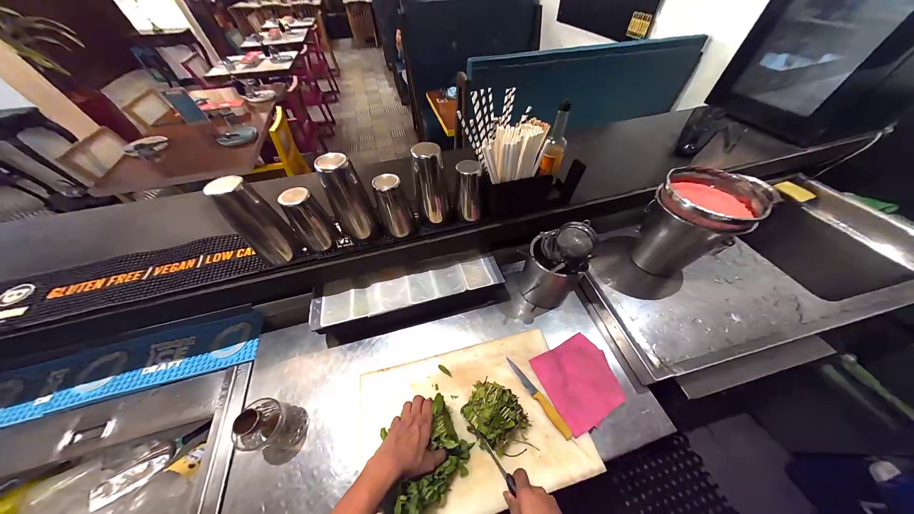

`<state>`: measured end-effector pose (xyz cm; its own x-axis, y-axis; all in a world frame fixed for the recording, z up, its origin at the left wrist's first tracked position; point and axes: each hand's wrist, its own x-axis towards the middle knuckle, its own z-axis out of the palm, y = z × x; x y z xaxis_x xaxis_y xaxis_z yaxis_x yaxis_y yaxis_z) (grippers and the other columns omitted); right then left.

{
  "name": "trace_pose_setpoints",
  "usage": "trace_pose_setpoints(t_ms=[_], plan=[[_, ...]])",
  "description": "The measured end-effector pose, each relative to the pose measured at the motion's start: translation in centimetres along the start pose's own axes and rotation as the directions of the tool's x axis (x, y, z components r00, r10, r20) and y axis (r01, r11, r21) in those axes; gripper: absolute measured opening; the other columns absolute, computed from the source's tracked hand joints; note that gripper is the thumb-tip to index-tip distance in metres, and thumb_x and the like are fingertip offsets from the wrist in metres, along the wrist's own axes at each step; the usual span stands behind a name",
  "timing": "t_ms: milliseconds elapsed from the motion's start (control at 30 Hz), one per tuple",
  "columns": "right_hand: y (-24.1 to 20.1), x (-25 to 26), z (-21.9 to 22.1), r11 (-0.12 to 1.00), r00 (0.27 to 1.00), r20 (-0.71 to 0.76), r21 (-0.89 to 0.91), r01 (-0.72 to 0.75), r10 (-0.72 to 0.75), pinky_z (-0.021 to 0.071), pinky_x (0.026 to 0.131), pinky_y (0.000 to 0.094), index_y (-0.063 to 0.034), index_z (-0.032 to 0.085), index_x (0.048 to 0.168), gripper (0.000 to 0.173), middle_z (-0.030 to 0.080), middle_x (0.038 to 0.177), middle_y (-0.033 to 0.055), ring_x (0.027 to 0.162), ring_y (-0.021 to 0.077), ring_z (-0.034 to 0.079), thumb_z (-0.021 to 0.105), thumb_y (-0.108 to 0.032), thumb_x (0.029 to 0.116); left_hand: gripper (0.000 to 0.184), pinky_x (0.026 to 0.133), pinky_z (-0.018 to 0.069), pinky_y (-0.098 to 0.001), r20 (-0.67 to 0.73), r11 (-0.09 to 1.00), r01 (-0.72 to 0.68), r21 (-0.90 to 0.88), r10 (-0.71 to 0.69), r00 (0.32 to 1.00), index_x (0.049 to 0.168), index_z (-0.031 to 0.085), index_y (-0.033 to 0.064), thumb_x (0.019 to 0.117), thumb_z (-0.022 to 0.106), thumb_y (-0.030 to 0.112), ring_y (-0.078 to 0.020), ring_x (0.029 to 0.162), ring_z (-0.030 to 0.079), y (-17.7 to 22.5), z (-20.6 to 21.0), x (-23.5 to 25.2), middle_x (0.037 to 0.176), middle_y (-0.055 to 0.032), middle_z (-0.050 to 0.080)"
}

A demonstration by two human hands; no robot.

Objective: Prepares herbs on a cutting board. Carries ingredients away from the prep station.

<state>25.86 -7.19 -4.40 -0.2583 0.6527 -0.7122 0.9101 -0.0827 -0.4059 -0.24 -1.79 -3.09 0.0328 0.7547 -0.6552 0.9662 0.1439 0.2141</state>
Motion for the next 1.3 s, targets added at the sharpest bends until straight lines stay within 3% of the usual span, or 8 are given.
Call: trace_pose_setpoints(t_ms=[300,400,633,767,867,967,1100,1300], plan=[[0.9,-1.3,-2.8,0.982,0.977,0.106,-0.025,0.186,-0.183,0.0545,0.083,0.0591,-0.0032,0.055,0.129,0.042,0.070,0.096,0.0222,0.096,0.0412,0.070,0.046,-0.038,0.1076,0.097,0.103,0.0460,-0.0603,-0.068,0.994,0.010,0.106,-0.003,0.998,0.148,0.038,-0.0062,0.0812,0.078,0.052,-0.0465,0.139,0.041,-0.6,-1.1,-0.5,0.152,-0.0265,0.039],[2.2,-1.8,-3.9,0.946,0.950,-0.090,0.100,0.307,-0.299,0.0560,0.076,0.0571,-0.0024,0.060,0.126,0.039,0.069,0.084,0.0185,0.082,0.0369,0.071,0.049,-0.034,0.1065,0.100,0.102,0.0458,-0.0615,-0.114,0.989,0.065,0.129,-0.050,0.992,0.151,0.037,-0.0030,0.0796,0.078,0.053,-0.0458,0.140,0.041,-0.8,-1.8,-0.3,0.154,-0.0244,0.039],[6.8,0.0,-5.7,0.931,0.917,-0.395,0.314,0.187,-0.051,0.0553,0.063,0.0498,0.0004,0.060,0.119,0.039,0.064,0.075,0.0137,0.064,0.0283,0.065,0.052,-0.034,0.1043,0.160,0.111,0.0359,-0.0671,-0.148,0.986,0.152,0.073,-0.140,0.979,0.166,0.002,0.0168,0.0453,0.073,0.094,-0.0437,0.141,0.042,0.6,-2.6,-0.5,0.156,-0.0201,0.040],[8.3,-0.2,-5.4,0.922,0.932,-0.363,0.367,0.124,0.019,0.0549,0.063,0.0503,0.0003,0.060,0.118,0.039,0.064,0.077,0.0144,0.063,0.0290,0.064,0.054,-0.035,0.1030,0.159,0.119,0.0157,-0.0724,-0.192,0.989,0.139,0.057,-0.126,0.973,0.166,0.002,0.0161,0.0464,0.072,0.095,-0.0444,0.153,0.023,2.4,-4.3,-1.4,0.167,-0.0201,0.022],[7.8,-0.3,-4.6,0.950,0.925,-0.377,0.302,0.080,0.042,0.0550,0.075,0.0563,0.0010,0.062,0.125,0.040,0.069,0.086,0.0184,0.079,0.0351,0.069,0.060,-0.031,0.1002,0.155,0.122,0.0141,-0.0683,-0.315,0.996,0.064,0.057,-0.043,0.948,0.166,0.010,0.0115,0.0503,0.067,0.097,-0.0418,0.156,0.018,4.5,-5.5,-1.9,0.169,-0.0201,0.019],[6.7,0.7,-3.7,0.975,0.917,-0.397,0.216,0.059,0.032,0.0544,0.087,0.0595,0.0011,0.060,0.130,0.042,0.072,0.103,0.0214,0.097,0.0389,0.071,0.063,-0.027,0.0987,0.141,0.122,0.0273,-0.0577,-0.435,0.997,-0.083,0.007,0.077,0.897,0.162,0.023,0.0050,0.0597,0.068,0.091,-0.0392,0.149,0.036,7.6,-5.2,-1.5,0.161,-0.0219,0.035],[4.9,3.4,-3.3,0.985,0.911,-0.412,0.143,0.097,-0.030,0.0513,0.102,0.0542,-0.0002,0.055,0.140,0.048,0.062,0.134,0.0225,0.120,0.0371,0.064,0.065,-0.017,0.0968,0.138,0.124,0.0236,-0.0541,-0.240,0.998,-0.049,-0.032,0.040,0.970,0.163,0.005,-0.0018,0.0707,0.081,0.068,-0.0408,0.148,0.037,11.1,-2.1,1.1,0.158,-0.0282,0.037],[3.1,5.0,-4.3,0.981,0.786,-0.603,0.024,0.192,-0.139,0.0485,0.107,0.0505,-0.0031,0.058,0.140,0.052,0.061,0.134,0.0204,0.125,0.0374,0.059,0.069,-0.024,0.0936,0.125,0.107,0.0489,-0.0503,-0.260,0.965,-0.035,-0.259,-0.034,0.965,0.164,0.000,0.0049,0.0729,0.085,0.022,-0.0366,0.126,0.060,11.2,-0.5,1.6,0.142,-0.0211,0.056]])
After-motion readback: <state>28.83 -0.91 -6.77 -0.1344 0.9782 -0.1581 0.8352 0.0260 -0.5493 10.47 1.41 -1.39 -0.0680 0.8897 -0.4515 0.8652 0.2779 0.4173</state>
